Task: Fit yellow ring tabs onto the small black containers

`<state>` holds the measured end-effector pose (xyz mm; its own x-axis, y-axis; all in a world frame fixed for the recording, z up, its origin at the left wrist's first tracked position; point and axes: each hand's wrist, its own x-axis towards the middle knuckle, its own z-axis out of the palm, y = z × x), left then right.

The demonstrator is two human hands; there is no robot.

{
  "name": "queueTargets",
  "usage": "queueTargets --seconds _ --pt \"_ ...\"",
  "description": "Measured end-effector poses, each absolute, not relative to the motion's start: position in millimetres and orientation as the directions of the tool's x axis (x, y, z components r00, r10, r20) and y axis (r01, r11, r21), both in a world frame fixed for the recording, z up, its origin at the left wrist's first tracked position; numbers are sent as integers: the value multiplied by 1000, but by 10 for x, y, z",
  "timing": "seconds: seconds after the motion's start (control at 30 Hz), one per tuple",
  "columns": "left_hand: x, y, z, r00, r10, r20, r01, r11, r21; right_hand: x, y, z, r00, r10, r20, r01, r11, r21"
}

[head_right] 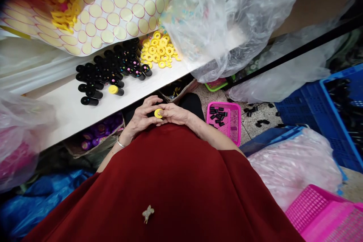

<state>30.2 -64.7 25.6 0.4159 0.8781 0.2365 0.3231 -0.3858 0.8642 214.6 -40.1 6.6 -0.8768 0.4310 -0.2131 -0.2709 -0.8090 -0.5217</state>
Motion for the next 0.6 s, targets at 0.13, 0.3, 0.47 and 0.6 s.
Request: queueTargets --seconds 0.13,0.3,0.47,0.6 --pt "351 -653 222 482 860 170 358 -370 857 2148 -356 71 -870 419 -261 -204 -787 -582" --pt "382 -642 215 553 817 163 344 -402 849 2156 -311 125 -868 402 -292 -132 -753 -645" --pt "392 -630 299 594 795 128 395 -426 814 2117 -409 138 -797 526 -296 -195 -690 -697" --pt "403 -636 239 611 774 169 395 -482 782 2083 -534 47 -697 635 -333 -235 -641 -731"
